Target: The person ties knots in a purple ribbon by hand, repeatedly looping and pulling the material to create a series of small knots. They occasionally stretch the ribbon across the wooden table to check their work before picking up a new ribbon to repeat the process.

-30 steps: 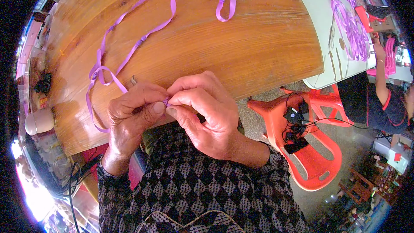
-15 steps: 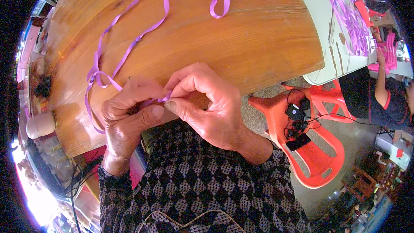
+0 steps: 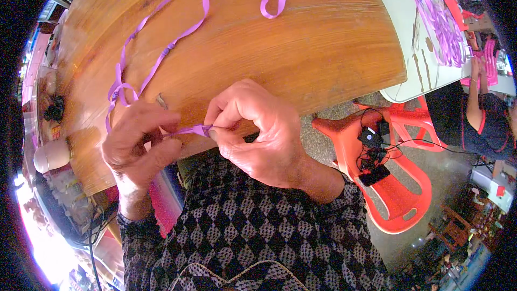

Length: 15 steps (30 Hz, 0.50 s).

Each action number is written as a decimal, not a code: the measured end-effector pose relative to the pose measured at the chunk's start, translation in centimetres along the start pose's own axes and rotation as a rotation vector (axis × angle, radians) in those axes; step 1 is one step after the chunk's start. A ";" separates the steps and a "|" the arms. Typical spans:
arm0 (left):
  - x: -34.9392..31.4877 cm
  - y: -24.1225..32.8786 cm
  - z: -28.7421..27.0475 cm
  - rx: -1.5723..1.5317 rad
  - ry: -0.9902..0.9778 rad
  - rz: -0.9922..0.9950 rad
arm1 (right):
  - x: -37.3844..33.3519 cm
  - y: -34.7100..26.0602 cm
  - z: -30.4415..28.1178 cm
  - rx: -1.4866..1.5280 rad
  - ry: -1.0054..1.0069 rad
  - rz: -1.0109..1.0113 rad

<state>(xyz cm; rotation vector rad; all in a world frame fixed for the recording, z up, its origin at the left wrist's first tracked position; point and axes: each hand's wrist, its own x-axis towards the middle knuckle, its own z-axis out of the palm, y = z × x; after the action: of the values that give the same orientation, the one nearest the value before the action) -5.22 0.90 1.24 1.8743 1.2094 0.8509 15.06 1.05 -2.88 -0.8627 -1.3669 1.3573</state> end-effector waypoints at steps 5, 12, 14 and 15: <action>0.7 -0.3 -0.3 0.357 -0.048 0.226 | 0.4 0.1 0.0 -0.085 -0.040 -0.133; 0.9 0.8 1.4 -0.528 -0.113 -0.401 | 0.7 -0.4 0.2 -0.095 -0.068 -0.153; 1.0 0.6 1.3 -0.639 -0.125 -0.486 | 0.8 -0.4 0.1 -0.174 -0.037 -0.224; 1.2 0.5 1.3 -0.753 -0.141 -0.570 | 0.7 -0.4 0.0 -0.174 -0.035 -0.223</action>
<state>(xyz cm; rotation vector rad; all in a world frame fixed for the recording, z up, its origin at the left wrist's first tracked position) -3.54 1.55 1.14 0.9040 1.0490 0.6965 14.92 1.64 -2.35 -0.7765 -1.5761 1.0988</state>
